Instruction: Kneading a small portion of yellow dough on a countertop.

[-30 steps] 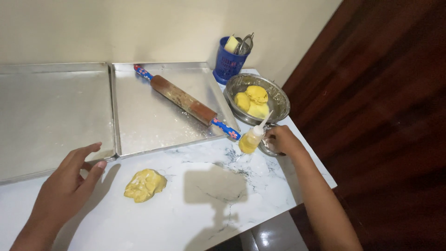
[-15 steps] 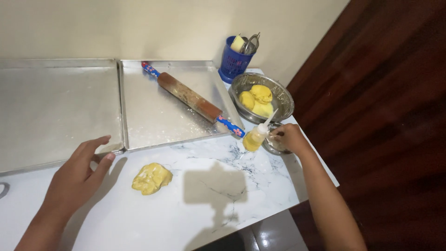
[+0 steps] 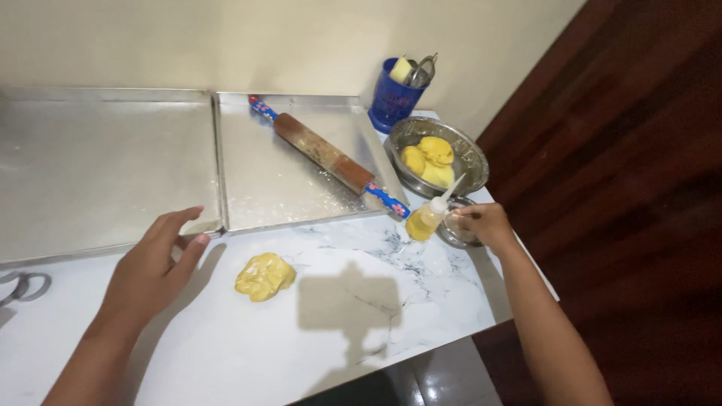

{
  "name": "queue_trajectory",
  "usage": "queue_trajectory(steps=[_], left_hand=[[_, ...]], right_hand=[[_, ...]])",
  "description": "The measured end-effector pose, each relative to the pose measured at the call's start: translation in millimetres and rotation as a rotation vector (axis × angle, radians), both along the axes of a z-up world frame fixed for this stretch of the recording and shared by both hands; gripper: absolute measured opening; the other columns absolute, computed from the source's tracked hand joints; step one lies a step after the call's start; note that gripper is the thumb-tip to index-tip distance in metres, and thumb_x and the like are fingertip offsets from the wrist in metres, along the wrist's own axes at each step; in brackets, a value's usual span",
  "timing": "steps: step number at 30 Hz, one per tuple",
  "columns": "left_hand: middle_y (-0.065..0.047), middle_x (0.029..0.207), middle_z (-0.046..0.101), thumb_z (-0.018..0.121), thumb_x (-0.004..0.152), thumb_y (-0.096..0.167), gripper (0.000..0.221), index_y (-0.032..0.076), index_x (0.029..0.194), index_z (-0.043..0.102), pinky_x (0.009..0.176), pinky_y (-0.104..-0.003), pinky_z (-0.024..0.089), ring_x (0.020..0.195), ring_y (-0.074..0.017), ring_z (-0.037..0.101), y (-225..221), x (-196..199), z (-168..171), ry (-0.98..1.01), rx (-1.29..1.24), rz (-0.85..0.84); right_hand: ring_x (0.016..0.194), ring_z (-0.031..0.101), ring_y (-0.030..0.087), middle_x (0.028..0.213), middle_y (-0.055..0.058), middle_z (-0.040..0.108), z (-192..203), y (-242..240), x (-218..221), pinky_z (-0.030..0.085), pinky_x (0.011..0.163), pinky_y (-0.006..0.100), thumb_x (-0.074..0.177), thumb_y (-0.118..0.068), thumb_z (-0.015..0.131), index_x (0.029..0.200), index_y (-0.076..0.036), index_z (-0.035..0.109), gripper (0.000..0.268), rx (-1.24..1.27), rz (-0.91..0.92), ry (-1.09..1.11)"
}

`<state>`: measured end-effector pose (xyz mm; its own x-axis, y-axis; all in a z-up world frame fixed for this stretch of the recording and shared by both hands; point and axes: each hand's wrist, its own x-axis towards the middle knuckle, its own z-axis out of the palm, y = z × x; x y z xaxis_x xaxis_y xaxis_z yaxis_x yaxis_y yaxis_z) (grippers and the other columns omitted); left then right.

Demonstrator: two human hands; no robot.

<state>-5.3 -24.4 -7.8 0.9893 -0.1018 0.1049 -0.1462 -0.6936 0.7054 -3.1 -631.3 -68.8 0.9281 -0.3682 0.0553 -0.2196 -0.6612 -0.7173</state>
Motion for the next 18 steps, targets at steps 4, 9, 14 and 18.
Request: queue_trajectory(steps=[4, 9, 14, 18], left_hand=[[-0.007, 0.134, 0.064, 0.06, 0.096, 0.036, 0.048, 0.017, 0.14, 0.058, 0.077, -0.037, 0.056, 0.092, -0.0203, 0.072, 4, 2, -6, -0.098, -0.051, -0.038], [-0.008, 0.13, 0.065, 0.06, 0.097, 0.035, 0.048, 0.014, 0.14, 0.058, 0.079, -0.037, 0.056, 0.092, -0.0203, 0.071, 9, 1, -5, -0.156, -0.074, -0.055], [-0.008, 0.129, 0.065, 0.06, 0.098, 0.035, 0.047, 0.013, 0.14, 0.058, 0.081, -0.038, 0.055, 0.092, -0.0216, 0.071, 11, 0, -2, -0.159, -0.093, -0.059], [-0.008, 0.133, 0.063, 0.059, 0.1, 0.036, 0.047, 0.014, 0.141, 0.057, 0.083, -0.039, 0.053, 0.097, -0.0222, 0.069, 12, 4, -5, -0.126, -0.046, -0.041]], right_hand=[[0.068, 0.063, 0.01, 0.084, 0.006, 0.078, 31, 23, -17, 0.052, 0.062, 0.027, 0.084, -0.011, 0.083, 0.106, -0.004, 0.082, 0.024, 0.019, -0.103, 0.008], [0.069, 0.062, 0.011, 0.082, 0.011, 0.077, 76, 69, -46, 0.051, 0.064, 0.029, 0.084, -0.014, 0.086, 0.105, -0.001, 0.083, 0.025, -0.112, -0.014, 0.122], [0.074, 0.068, 0.01, 0.086, 0.009, 0.082, 105, 142, -50, 0.057, 0.07, 0.028, 0.08, -0.014, 0.085, 0.103, -0.002, 0.083, 0.026, -0.075, 0.191, 0.115], [0.079, 0.076, 0.011, 0.095, 0.006, 0.083, 126, 212, -34, 0.062, 0.073, 0.028, 0.078, -0.016, 0.083, 0.102, -0.005, 0.082, 0.026, -0.01, 0.341, 0.177]])
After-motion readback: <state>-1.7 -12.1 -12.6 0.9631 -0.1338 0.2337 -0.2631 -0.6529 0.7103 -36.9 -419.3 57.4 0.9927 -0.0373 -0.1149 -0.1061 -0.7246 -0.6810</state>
